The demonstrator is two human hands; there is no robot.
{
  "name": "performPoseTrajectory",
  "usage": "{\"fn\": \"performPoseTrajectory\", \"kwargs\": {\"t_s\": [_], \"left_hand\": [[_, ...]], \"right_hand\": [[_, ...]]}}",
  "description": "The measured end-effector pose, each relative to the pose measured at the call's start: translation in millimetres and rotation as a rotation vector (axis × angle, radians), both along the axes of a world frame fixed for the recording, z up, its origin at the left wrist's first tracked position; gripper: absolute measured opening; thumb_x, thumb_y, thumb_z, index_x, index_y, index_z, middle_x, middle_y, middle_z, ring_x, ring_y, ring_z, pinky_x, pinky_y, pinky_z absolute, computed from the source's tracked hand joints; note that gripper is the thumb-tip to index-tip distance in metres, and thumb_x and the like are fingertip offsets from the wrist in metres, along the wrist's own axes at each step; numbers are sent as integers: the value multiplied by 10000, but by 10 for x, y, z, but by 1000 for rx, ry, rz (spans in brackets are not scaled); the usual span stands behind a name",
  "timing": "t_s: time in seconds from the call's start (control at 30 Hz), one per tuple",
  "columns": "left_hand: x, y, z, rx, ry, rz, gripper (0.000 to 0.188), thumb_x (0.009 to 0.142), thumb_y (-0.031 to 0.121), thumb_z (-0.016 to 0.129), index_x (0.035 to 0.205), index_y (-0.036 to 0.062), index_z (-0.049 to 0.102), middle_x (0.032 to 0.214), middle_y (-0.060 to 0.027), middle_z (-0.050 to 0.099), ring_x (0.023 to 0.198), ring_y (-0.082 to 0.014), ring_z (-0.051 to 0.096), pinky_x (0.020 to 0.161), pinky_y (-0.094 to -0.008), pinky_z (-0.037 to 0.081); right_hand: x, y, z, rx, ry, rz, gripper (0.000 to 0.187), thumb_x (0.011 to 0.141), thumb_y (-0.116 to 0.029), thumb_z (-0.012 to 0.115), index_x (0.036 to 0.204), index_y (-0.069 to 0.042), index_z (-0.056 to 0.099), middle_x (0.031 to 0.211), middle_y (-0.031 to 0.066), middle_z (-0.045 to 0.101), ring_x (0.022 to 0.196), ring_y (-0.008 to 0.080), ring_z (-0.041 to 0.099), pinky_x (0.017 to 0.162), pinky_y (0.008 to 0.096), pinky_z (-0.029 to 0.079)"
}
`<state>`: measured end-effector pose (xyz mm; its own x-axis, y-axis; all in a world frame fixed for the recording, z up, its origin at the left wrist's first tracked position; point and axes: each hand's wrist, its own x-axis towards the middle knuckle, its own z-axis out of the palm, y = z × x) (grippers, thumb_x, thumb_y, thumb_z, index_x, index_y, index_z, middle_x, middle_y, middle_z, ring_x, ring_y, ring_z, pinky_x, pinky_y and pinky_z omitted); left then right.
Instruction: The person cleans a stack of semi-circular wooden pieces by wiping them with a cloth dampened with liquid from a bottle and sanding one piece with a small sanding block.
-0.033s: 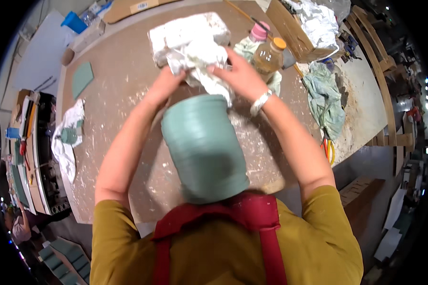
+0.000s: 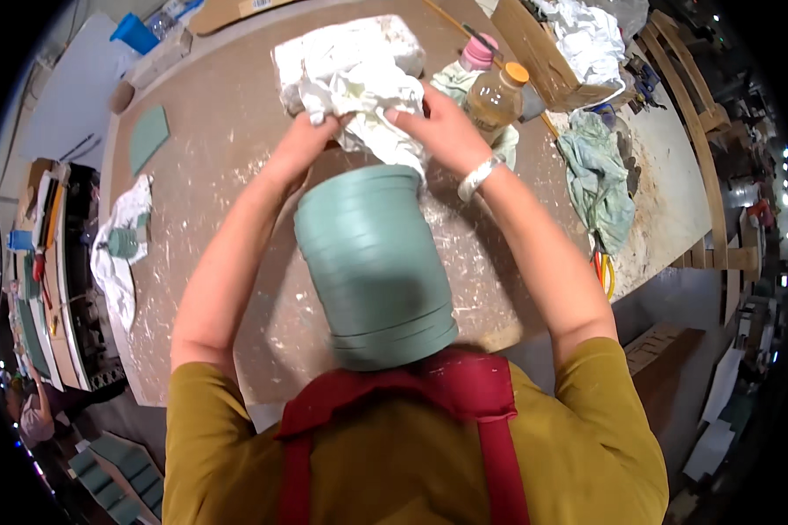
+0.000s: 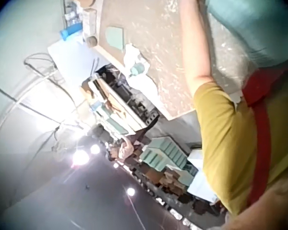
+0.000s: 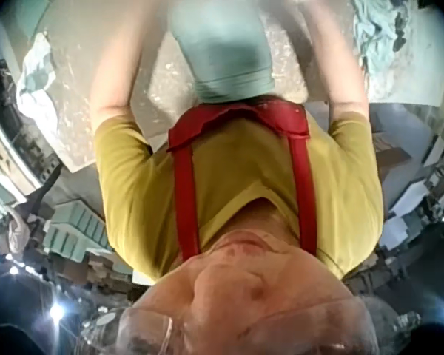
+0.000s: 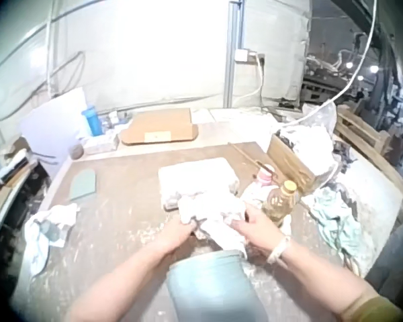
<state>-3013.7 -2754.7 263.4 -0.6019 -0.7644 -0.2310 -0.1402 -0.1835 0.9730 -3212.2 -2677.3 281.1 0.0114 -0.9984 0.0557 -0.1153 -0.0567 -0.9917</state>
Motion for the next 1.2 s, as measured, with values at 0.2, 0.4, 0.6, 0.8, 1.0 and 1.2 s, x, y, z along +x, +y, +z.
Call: {"fn": "performPoseTrajectory", "kwargs": {"t_s": [0.2,0.4,0.6,0.8,1.0,1.2], "left_hand": [[-27,126,-5,74,261,112,458,914,255,600,1281,3,493,1210,-94,581,1081,-184,564,940,-346,452],[-6,71,174,-78,261,-19,462,925,306,578,1277,16,506,1125,-80,617,1035,-156,572,879,-298,459],[388,209,36,-411,39,158,459,892,300,623,1246,24,530,1117,-113,610,1022,-174,579,877,-283,459],[1070,776,12,-430,156,368,353,898,230,613,1172,11,575,1106,-107,622,1034,-178,593,875,-298,469],[1368,1230,-238,-292,194,485,267,952,166,543,1164,8,575,1072,-64,624,992,-123,588,840,-246,456],[1487,1597,-428,-128,211,593,242,949,143,544,1137,-4,583,1019,-65,636,931,-118,586,843,-256,460]], "right_hand": [[134,-102,50,143,-202,-69,385,872,-160,658,1196,15,547,1068,64,646,925,126,624,792,273,518],[227,-224,164,241,-403,90,377,890,-180,638,1208,-3,536,1087,67,642,931,164,641,796,292,527],[213,-224,-2,198,-269,14,363,884,-115,622,1219,-5,537,1094,64,639,952,155,626,802,292,511],[164,-126,-91,187,-58,-38,365,870,-74,630,1215,2,539,1094,49,637,962,146,613,819,293,494],[5,-44,-239,115,-69,22,324,862,-69,640,1174,-14,572,1058,25,640,935,120,602,812,275,480],[-34,7,-229,64,-22,-34,276,856,-61,638,1125,-13,600,1000,8,645,867,104,599,757,262,475]]}}
